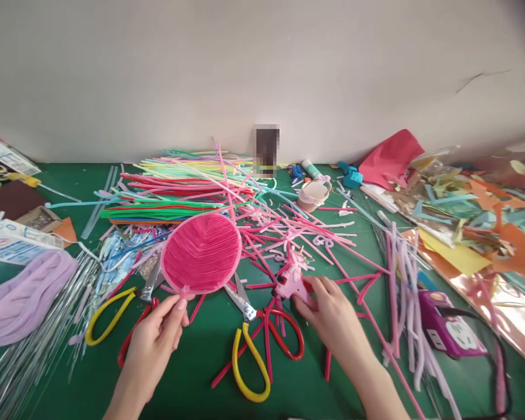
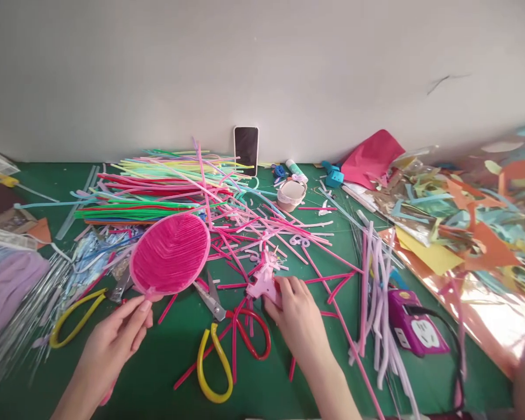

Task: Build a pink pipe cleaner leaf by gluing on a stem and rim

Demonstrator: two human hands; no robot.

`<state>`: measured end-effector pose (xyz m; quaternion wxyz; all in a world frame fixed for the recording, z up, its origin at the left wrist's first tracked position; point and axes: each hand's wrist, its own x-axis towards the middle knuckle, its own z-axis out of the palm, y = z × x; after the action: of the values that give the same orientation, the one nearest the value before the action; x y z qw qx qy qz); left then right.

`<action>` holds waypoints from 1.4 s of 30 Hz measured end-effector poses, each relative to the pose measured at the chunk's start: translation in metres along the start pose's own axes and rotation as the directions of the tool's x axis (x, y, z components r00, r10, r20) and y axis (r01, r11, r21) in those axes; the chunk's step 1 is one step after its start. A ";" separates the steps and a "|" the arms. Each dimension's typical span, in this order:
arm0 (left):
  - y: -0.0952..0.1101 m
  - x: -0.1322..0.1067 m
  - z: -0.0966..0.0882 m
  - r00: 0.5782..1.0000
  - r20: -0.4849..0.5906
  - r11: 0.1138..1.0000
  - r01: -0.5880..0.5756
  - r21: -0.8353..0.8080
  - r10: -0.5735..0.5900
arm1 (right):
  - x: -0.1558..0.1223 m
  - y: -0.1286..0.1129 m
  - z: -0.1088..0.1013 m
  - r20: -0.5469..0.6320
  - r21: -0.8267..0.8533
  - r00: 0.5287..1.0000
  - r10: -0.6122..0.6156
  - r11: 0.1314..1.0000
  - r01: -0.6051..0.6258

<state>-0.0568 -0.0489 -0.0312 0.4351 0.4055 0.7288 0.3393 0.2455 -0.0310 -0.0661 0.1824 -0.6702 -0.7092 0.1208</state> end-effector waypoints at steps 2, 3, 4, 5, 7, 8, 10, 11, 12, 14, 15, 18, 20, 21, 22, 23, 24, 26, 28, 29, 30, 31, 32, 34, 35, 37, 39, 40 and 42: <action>0.000 -0.004 0.001 1.000 0.011 1.000 -0.017 -0.018 0.017 | -0.004 0.004 -0.013 -0.034 0.072 0.998 0.053 0.996 -0.050; 0.001 -0.006 0.003 1.000 0.012 0.999 -0.025 -0.028 0.026 | -0.007 0.005 -0.021 -0.076 0.101 0.989 0.125 0.988 -0.117; 0.003 -0.006 0.006 0.999 0.005 0.998 -0.038 -0.041 0.038 | -0.010 0.004 -0.028 -0.120 0.134 0.969 0.217 0.970 -0.201; 0.005 -0.005 0.009 0.999 -0.007 0.997 -0.054 -0.052 0.054 | -0.013 0.002 -0.033 -0.153 0.182 0.938 0.311 0.942 -0.282; 0.011 0.000 0.018 0.996 -0.039 0.994 -0.087 -0.068 0.084 | -0.019 -0.008 -0.041 -0.165 0.339 0.875 0.456 0.859 -0.384; 0.015 0.004 0.024 0.995 -0.037 0.993 -0.094 -0.071 0.092 | -0.021 -0.015 -0.042 -0.132 0.436 0.852 0.507 0.801 -0.410; 0.022 0.013 0.036 0.995 0.009 0.990 -0.102 -0.094 0.104 | -0.022 -0.031 -0.041 -0.017 0.602 0.826 0.563 0.666 -0.441; 0.025 0.017 0.041 0.993 0.037 0.988 -0.111 -0.110 0.116 | -0.022 -0.038 -0.039 0.043 0.647 0.818 0.574 0.608 -0.461; 0.027 0.021 0.047 0.990 0.060 0.984 -0.122 -0.131 0.131 | -0.022 -0.045 -0.036 0.092 0.667 0.812 0.577 0.569 -0.480; 0.030 0.026 0.056 0.983 0.092 0.974 -0.142 -0.178 0.160 | -0.019 -0.058 -0.029 0.149 0.679 0.813 0.562 0.540 -0.498; 0.030 0.028 0.060 0.980 0.101 0.967 -0.146 -0.208 0.169 | -0.017 -0.063 -0.026 0.165 0.688 0.821 0.547 0.533 -0.493; 0.028 0.028 0.068 0.975 0.130 0.946 -0.134 -0.295 0.179 | -0.009 -0.076 -0.015 0.176 0.773 0.863 0.474 0.476 -0.419; 0.027 0.027 0.070 0.974 0.141 0.937 -0.125 -0.326 0.178 | -0.005 -0.084 -0.008 0.178 0.831 0.890 0.419 0.420 -0.364; 0.026 0.026 0.071 0.974 0.139 0.936 -0.124 -0.329 0.178 | -0.003 -0.088 -0.006 0.190 0.848 0.892 0.409 0.389 -0.359; 0.025 0.026 0.072 0.975 0.134 0.936 -0.127 -0.327 0.179 | -0.001 -0.092 -0.004 0.209 0.857 0.888 0.409 0.361 -0.368; 0.024 0.025 0.072 0.976 0.125 0.937 -0.131 -0.323 0.180 | 0.001 -0.096 -0.003 0.227 0.860 0.881 0.416 0.338 -0.381; 0.023 0.025 0.072 0.977 0.117 0.939 -0.135 -0.315 0.180 | 0.003 -0.099 -0.003 0.236 0.861 0.874 0.426 0.325 -0.391; 0.020 0.025 0.072 0.979 0.106 0.946 -0.136 -0.295 0.174 | 0.006 -0.106 -0.004 0.228 0.863 0.876 0.425 0.328 -0.384; 0.018 0.025 0.072 0.980 0.101 0.951 -0.136 -0.277 0.170 | 0.008 -0.110 -0.004 0.217 0.858 0.886 0.409 0.354 -0.373; 0.017 0.024 0.072 0.980 0.097 0.953 -0.142 -0.269 0.173 | 0.008 -0.110 -0.004 0.215 0.852 0.890 0.403 0.368 -0.373; 0.016 0.024 0.072 0.979 0.091 0.954 -0.152 -0.260 0.181 | 0.008 -0.110 -0.003 0.215 0.846 0.892 0.396 0.382 -0.373; 0.016 0.023 0.072 0.978 0.085 0.954 -0.165 -0.249 0.191 | 0.009 -0.109 -0.002 0.213 0.841 0.897 0.388 0.394 -0.370; 0.016 0.022 0.072 0.976 0.081 0.955 -0.178 -0.238 0.203 | 0.009 -0.108 -0.001 0.208 0.838 0.904 0.373 0.408 -0.361; 0.016 0.021 0.072 0.971 0.080 0.954 -0.202 -0.222 0.225 | 0.008 -0.104 0.002 0.199 0.838 0.926 0.320 0.435 -0.330; 0.016 0.021 0.072 0.969 0.083 0.953 -0.210 -0.218 0.233 | 0.008 -0.103 0.003 0.200 0.836 0.935 0.294 0.446 -0.319; 0.017 0.021 0.072 0.966 0.088 0.951 -0.221 -0.219 0.245 | 0.009 -0.102 0.005 0.207 0.833 0.942 0.264 0.458 -0.311; 0.017 0.021 0.072 0.964 0.090 0.948 -0.226 -0.222 0.251 | 0.009 -0.102 0.006 0.210 0.832 0.943 0.259 0.458 -0.312; 0.017 0.021 0.072 0.963 0.092 0.948 -0.226 -0.225 0.252 | 0.009 -0.102 0.007 0.209 0.833 0.944 0.254 0.459 -0.308; 0.016 0.021 0.072 0.963 0.097 0.946 -0.221 -0.237 0.250 | 0.009 -0.102 0.007 0.207 0.835 0.950 0.234 0.464 -0.296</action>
<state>0.0071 -0.0131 -0.0533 0.4794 0.4588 0.6032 0.4425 0.1499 -0.0286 -0.0295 0.4460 -0.5890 -0.4485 0.5031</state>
